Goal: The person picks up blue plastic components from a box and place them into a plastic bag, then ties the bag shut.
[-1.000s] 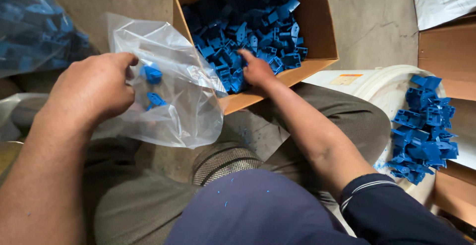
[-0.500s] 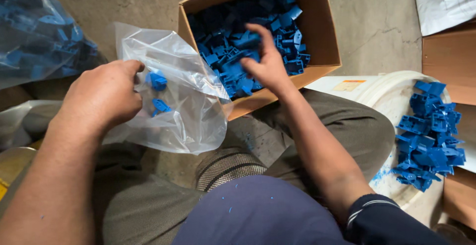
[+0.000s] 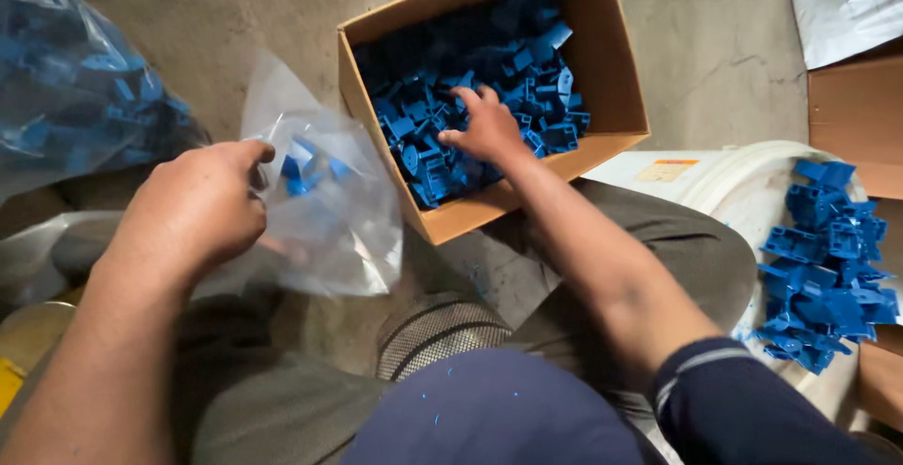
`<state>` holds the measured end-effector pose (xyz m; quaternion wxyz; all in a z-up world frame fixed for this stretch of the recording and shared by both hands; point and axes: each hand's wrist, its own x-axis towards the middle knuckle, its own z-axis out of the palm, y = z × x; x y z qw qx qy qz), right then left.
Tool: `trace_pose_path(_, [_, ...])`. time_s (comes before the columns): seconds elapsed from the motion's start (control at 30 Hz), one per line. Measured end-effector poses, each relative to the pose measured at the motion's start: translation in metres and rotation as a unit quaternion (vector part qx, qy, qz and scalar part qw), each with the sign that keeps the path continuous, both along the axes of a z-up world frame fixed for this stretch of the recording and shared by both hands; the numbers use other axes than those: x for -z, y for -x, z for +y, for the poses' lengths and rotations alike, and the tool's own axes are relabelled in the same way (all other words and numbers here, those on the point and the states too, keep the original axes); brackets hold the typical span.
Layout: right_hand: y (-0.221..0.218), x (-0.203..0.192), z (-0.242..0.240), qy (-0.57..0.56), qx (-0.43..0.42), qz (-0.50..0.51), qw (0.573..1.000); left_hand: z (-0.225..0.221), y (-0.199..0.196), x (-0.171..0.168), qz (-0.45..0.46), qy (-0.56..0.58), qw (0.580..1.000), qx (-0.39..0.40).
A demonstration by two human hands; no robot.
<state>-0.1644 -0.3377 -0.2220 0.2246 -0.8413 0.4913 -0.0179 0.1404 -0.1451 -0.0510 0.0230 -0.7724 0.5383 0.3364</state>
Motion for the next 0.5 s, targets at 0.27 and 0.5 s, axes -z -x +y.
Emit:
trace_pose_path(0.27, [-0.006, 0.059, 0.003, -0.046, 0.065, 0.117, 0.99, 0.001, 0.003, -0.01, -0.013, 0.015, 1.0, 0.005])
trace_pose_path(0.5, [0.047, 0.045, -0.002, 0.054, 0.086, -0.074, 0.992, 0.0, 0.003, -0.013, 0.02, 0.113, 0.993, -0.003])
